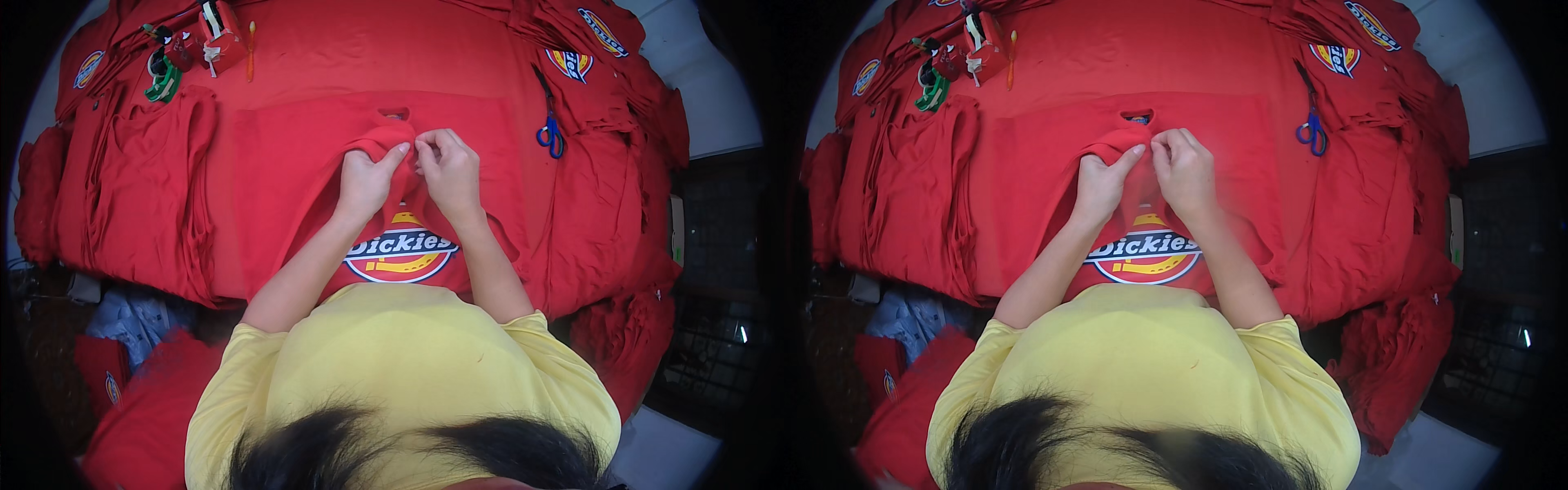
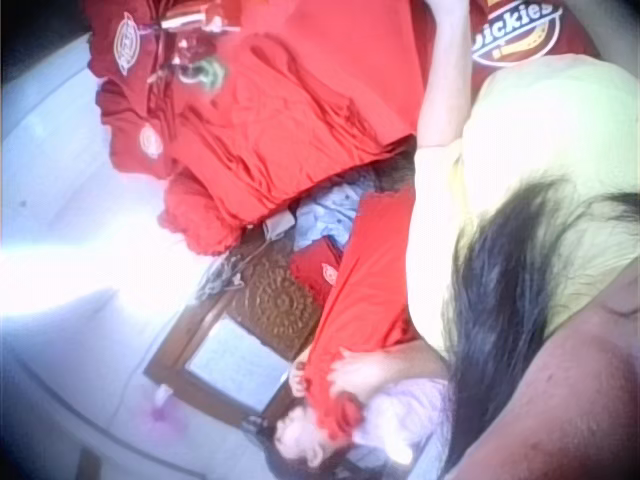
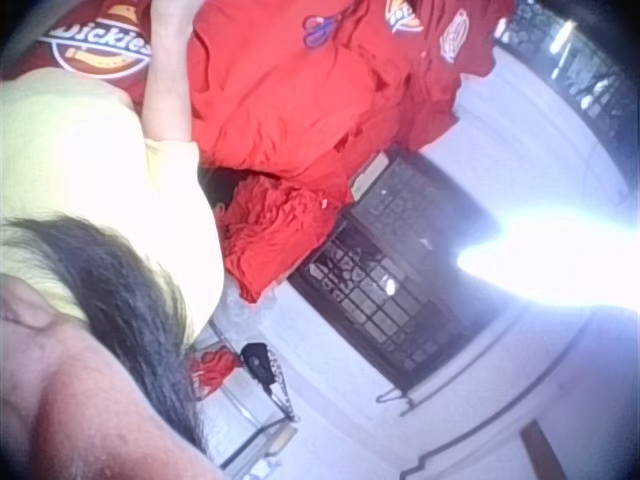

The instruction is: The person processes red t-shirts by using shears to trim loose threads from the neckline, applying a small adhesive label, and smoothing the garment on a table before folding it and placing it in a stack.

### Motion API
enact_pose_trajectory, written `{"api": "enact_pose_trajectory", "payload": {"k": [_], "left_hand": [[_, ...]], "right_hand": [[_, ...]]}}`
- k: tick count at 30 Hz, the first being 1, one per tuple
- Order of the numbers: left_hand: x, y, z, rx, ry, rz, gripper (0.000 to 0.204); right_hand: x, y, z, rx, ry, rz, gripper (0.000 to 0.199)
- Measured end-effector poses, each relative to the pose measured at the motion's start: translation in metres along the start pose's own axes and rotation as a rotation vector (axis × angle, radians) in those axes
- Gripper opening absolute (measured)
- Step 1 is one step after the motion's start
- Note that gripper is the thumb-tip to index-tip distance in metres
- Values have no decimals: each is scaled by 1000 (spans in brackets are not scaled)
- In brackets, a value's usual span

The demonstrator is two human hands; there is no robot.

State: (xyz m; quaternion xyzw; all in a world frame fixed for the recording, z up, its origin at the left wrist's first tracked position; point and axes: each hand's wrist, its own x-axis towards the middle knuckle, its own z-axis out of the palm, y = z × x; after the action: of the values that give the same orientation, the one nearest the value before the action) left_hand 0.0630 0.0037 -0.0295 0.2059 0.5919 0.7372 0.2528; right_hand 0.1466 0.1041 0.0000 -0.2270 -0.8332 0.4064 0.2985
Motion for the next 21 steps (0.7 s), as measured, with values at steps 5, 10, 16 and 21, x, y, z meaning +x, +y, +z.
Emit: {"api": "enact_pose_trajectory", "payload": {"k": [5,10,16,21], "left_hand": [[13,-5,-15,81,5,-138,17],[16,-7,-16,-62,-46,-165,15],[13,3,-18,-243,-59,-229,20],[11,12,-21,-348,-22,-268,26]], "right_hand": [[4,7,-5,272,-99,226,11],[11,31,-7,577,-227,332,13],[10,27,-11,660,-169,381,17],[49,113,-77,-26,125,207,27]]}}
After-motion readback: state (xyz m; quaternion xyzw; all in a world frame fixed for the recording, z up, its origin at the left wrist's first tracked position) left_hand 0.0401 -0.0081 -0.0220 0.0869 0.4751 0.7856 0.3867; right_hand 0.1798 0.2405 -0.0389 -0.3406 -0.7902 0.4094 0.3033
